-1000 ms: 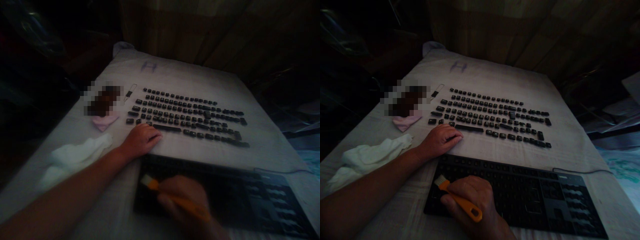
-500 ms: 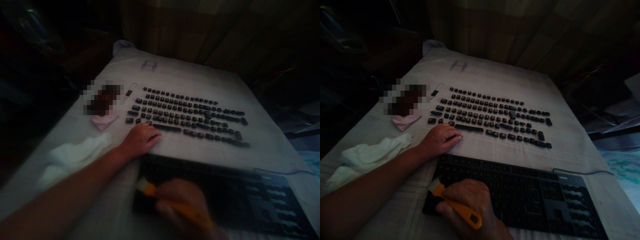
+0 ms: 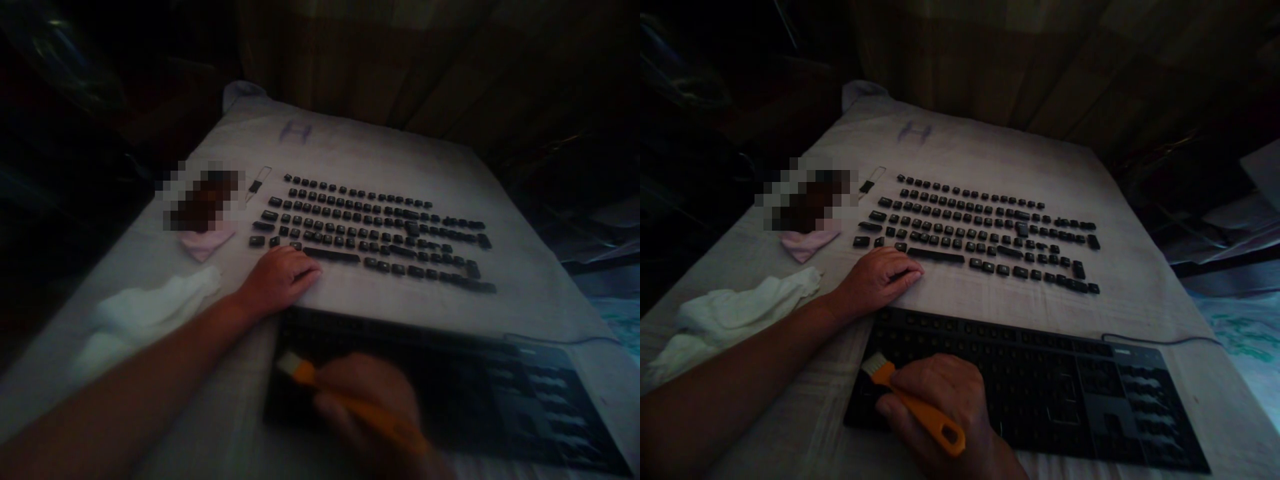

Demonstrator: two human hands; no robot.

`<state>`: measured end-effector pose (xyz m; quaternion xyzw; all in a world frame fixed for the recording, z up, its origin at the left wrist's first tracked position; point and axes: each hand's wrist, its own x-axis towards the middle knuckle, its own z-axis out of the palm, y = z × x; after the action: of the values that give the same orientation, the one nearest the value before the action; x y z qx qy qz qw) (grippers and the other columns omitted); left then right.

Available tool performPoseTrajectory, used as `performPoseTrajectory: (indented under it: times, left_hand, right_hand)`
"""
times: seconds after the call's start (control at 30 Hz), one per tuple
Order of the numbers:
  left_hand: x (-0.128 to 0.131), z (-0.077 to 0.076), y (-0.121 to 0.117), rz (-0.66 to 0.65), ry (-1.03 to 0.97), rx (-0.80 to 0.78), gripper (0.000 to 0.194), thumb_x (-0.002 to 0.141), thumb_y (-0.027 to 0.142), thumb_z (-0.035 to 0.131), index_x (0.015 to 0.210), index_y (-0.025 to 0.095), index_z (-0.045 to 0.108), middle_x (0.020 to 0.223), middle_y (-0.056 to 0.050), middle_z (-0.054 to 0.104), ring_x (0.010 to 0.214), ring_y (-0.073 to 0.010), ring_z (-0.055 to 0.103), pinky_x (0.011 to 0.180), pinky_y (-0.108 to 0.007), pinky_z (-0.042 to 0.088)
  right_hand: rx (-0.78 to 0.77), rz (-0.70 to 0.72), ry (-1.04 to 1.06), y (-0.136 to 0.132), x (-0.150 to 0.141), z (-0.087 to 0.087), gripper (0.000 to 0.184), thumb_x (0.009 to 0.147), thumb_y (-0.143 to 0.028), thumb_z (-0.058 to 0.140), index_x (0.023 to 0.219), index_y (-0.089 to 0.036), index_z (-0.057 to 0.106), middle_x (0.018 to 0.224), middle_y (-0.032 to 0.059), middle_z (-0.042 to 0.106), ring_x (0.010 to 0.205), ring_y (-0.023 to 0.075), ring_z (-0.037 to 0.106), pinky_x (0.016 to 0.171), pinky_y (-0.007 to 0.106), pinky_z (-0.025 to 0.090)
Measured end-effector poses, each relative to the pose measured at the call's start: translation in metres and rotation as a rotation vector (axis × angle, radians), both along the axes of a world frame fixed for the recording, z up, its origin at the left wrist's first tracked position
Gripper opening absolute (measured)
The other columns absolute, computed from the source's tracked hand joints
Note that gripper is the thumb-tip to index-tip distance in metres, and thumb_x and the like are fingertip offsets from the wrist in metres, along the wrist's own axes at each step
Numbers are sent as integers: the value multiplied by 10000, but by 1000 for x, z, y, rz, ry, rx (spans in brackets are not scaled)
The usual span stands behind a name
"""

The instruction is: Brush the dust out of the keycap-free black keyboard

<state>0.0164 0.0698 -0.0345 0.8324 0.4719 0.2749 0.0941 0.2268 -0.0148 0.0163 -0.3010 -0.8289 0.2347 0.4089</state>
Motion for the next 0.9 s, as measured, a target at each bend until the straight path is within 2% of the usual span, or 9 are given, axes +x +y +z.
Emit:
performPoseTrajectory:
  times: [0.33, 0.63, 0.9]
  left_hand:
    - [0, 0, 0, 1, 0, 0, 255, 978, 322, 533, 940, 179, 741, 856, -46, 773, 806, -202, 658, 750, -351, 454]
    - [0, 0, 0, 2, -10, -6, 252, 976, 321, 536, 939, 182, 743, 856, -46, 772, 800, -199, 656, 752, -352, 456]
    - [0, -1, 1, 4, 9, -16, 256, 976, 332, 531, 945, 193, 744, 856, -45, 771, 806, -202, 655, 749, -358, 457]
  right_hand:
    - [-29, -41, -12, -3, 0, -6, 392, 1065, -386, 489, 812, -187, 714, 652, 15, 763, 528, 123, 721, 570, 188, 592]
    - [-64, -12, 4, -2, -1, -7, 389, 1059, -388, 514, 803, -163, 703, 668, 20, 761, 550, 113, 726, 587, 176, 592]
    - [-117, 32, 54, -5, -1, -8, 331, 1054, -392, 524, 874, -176, 699, 725, 10, 785, 608, 103, 749, 641, 160, 603]
